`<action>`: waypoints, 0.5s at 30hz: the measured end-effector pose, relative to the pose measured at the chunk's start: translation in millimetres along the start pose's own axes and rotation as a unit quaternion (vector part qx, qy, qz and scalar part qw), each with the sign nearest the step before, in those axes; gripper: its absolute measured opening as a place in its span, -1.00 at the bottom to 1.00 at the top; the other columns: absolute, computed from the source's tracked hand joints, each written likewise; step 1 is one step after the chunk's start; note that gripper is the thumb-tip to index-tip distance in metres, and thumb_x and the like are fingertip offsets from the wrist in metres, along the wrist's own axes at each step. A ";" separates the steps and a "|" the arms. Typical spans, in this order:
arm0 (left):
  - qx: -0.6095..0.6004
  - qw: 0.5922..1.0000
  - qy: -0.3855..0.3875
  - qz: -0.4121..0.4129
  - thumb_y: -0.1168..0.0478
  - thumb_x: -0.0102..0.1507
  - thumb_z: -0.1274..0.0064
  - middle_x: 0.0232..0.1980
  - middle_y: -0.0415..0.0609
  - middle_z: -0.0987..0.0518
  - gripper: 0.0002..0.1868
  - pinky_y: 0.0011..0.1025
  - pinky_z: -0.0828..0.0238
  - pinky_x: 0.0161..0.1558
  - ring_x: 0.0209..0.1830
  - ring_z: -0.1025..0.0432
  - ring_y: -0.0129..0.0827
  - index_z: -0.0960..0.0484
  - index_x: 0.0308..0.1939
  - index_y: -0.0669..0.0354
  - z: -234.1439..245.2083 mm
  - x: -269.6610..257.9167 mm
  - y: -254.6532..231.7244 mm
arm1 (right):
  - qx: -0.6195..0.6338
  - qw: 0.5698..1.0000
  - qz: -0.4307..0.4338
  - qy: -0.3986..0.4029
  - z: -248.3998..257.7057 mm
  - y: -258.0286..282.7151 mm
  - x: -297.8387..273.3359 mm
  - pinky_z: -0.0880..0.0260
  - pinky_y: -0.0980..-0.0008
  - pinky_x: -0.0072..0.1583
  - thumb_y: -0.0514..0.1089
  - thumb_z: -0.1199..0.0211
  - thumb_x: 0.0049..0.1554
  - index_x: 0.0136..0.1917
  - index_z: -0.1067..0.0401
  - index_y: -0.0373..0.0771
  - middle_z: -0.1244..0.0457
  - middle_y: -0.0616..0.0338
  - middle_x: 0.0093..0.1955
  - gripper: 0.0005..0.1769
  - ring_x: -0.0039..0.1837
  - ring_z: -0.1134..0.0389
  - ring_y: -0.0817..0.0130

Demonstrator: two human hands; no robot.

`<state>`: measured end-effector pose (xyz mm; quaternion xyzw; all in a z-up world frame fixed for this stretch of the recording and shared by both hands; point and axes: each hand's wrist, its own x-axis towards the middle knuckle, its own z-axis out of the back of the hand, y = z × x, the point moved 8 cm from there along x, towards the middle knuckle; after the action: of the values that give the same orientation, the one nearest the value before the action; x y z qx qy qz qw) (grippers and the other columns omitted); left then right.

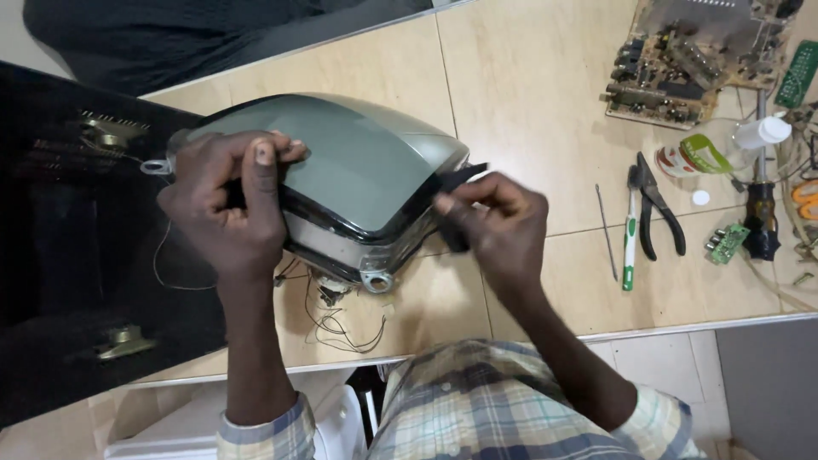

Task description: The person uses a black plastic tool to pry open the casing of a silver and black electronic device. They then use pliers to manipulate wires and components inside the device, eventually removing a small white connector.

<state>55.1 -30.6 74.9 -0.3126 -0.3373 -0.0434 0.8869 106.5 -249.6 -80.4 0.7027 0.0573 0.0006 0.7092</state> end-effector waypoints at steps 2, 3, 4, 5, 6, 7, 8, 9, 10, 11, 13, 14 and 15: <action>-0.005 1.000 0.006 -0.005 0.35 0.55 0.13 -0.20 0.15 -0.68 -0.71 -0.24 -0.54 0.06 -0.10 -0.61 -0.10 -0.66 -0.14 0.48 -1.1 0.9 0.4 | 0.054 0.997 0.048 0.024 -9.9 29.0 -16.6 -0.41 0.54 -0.15 -0.32 -0.49 0.03 -0.23 -0.49 -0.28 -0.34 0.18 -0.28 -0.83 -0.22 -0.34 0.50; -0.009 1.000 0.009 -0.010 0.36 0.56 0.15 -0.20 0.16 -0.67 -0.69 -0.22 -0.56 0.06 -0.11 -0.62 -0.10 -0.65 -0.14 0.49 -1.5 0.6 -0.7 | 0.107 0.988 0.098 0.051 -15.4 48.7 -27.0 -0.48 0.55 -0.12 -0.44 -0.46 0.03 -0.23 -0.46 -0.35 -0.31 0.11 -0.28 -0.82 -0.21 -0.38 0.46; -0.009 1.000 0.008 -0.014 0.36 0.56 0.15 -0.20 0.16 -0.67 -0.69 -0.22 -0.56 0.06 -0.11 -0.62 -0.10 -0.65 -0.14 0.49 -1.9 1.5 -0.3 | 0.109 0.988 0.102 0.050 -12.9 36.0 -18.7 -0.48 0.55 -0.12 -0.44 -0.46 0.03 -0.23 -0.46 -0.35 -0.31 0.11 -0.28 -0.82 -0.21 -0.38 0.46; 0.005 1.000 0.008 -0.018 0.36 0.55 0.14 -0.20 0.13 -0.68 -0.69 -0.22 -0.50 0.05 -0.11 -0.61 -0.10 -0.68 -0.16 0.46 -1.5 2.6 0.1 | 0.081 0.993 0.075 0.032 -9.3 18.8 -9.6 -0.39 0.58 -0.18 -0.32 -0.47 0.05 -0.23 -0.45 -0.26 -0.31 0.20 -0.28 -0.82 -0.26 -0.31 0.53; 0.022 1.000 0.006 -0.018 0.35 0.55 0.13 -0.20 0.11 -0.69 -0.68 -0.22 -0.45 0.05 -0.12 -0.60 -0.11 -0.71 -0.17 0.44 1.0 1.0 -0.7 | 0.053 0.997 0.045 0.020 -6.2 1.4 -2.2 -0.29 0.61 -0.24 -0.19 -0.49 0.08 -0.22 -0.45 -0.17 -0.32 0.29 -0.29 -0.79 -0.31 -0.23 0.60; 0.027 0.999 0.003 -0.018 0.35 0.55 0.13 -0.20 0.11 -0.69 -0.68 -0.22 -0.45 0.05 -0.12 -0.60 -0.11 -0.71 -0.17 0.44 1.4 1.7 -0.1 | 0.056 0.997 0.047 0.024 -6.1 2.6 -0.8 -0.29 0.61 -0.24 -0.19 -0.49 0.08 -0.22 -0.45 -0.17 -0.32 0.29 -0.29 -0.79 -0.31 -0.23 0.60; 0.033 0.999 0.003 -0.021 0.34 0.54 0.11 -0.21 0.08 -0.69 -0.69 -0.25 -0.42 0.04 -0.13 -0.58 -0.15 -0.72 -0.17 0.41 1.9 1.9 0.4 | 0.040 0.997 0.059 0.017 -4.8 4.5 0.2 -0.38 0.56 -0.17 -0.21 -0.48 0.10 -0.19 -0.46 -0.20 -0.34 0.23 -0.25 -0.81 -0.24 -0.31 0.52; 0.038 0.999 0.002 -0.024 0.34 0.53 0.08 -0.22 0.05 -0.69 -0.71 -0.27 -0.40 0.02 -0.14 -0.56 -0.19 -0.72 -0.17 0.39 1.6 1.9 1.1 | 0.025 0.997 0.071 0.010 -3.3 5.8 1.7 -0.47 0.51 -0.11 -0.24 -0.48 0.11 -0.17 -0.48 -0.24 -0.36 0.18 -0.22 -0.83 -0.17 -0.39 0.45; 0.033 0.999 0.005 -0.023 0.34 0.53 0.08 -0.22 0.05 -0.69 -0.71 -0.27 -0.40 0.02 -0.14 -0.56 -0.19 -0.72 -0.17 0.39 1.8 1.1 2.8 | 0.022 0.997 0.069 0.006 -5.8 16.7 -6.1 -0.47 0.51 -0.11 -0.24 -0.48 0.11 -0.17 -0.48 -0.24 -0.36 0.18 -0.22 -0.83 -0.17 -0.39 0.45; 0.027 0.999 0.008 -0.021 0.38 0.54 0.08 -0.20 0.09 -0.68 -0.73 -0.26 -0.41 0.05 -0.12 -0.55 -0.17 -0.70 -0.16 0.41 1.1 0.4 4.7 | 0.033 0.991 0.130 0.026 -11.3 37.5 -15.4 -0.41 0.51 -0.18 -0.34 -0.40 0.08 -0.20 -0.48 -0.31 -0.36 0.09 -0.25 -0.89 -0.22 -0.38 0.41; 0.015 1.000 0.014 -0.017 0.43 0.55 0.08 -0.19 0.13 -0.68 -0.75 -0.24 -0.42 0.08 -0.09 -0.54 -0.14 -0.67 -0.15 0.43 -2.1 -2.6 4.2 | 0.039 0.981 0.188 0.042 -11.2 50.3 -25.4 -0.35 0.50 -0.26 -0.45 -0.33 0.05 -0.24 -0.48 -0.38 -0.35 0.01 -0.28 -0.92 -0.27 -0.36 0.37; 0.016 1.000 0.013 -0.020 0.39 0.55 0.08 -0.19 0.13 -0.68 -0.74 -0.25 -0.46 0.04 -0.12 -0.58 -0.14 -0.68 -0.15 0.45 -1.3 -0.8 4.0 | 0.009 0.968 0.249 0.031 -10.3 52.3 -23.2 -0.39 0.43 -0.15 -0.49 -0.24 0.05 -0.24 -0.45 -0.35 -0.37 0.03 -0.23 -0.88 -0.20 -0.39 0.31; 0.017 1.000 0.012 -0.024 0.36 0.55 0.09 -0.20 0.14 -0.69 -0.72 -0.26 -0.50 0.00 -0.14 -0.61 -0.14 -0.69 -0.14 0.46 0.5 1.0 3.9 | -0.021 0.951 0.308 0.020 -10.7 54.2 -22.4 -0.43 0.36 -0.05 -0.53 -0.15 0.04 -0.24 -0.43 -0.31 -0.38 0.04 -0.17 -0.82 -0.13 -0.42 0.25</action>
<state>56.7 -27.0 73.8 -0.2889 -0.3348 -0.0623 0.8947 87.7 -240.0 -24.7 0.6706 -0.1481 0.2345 0.6880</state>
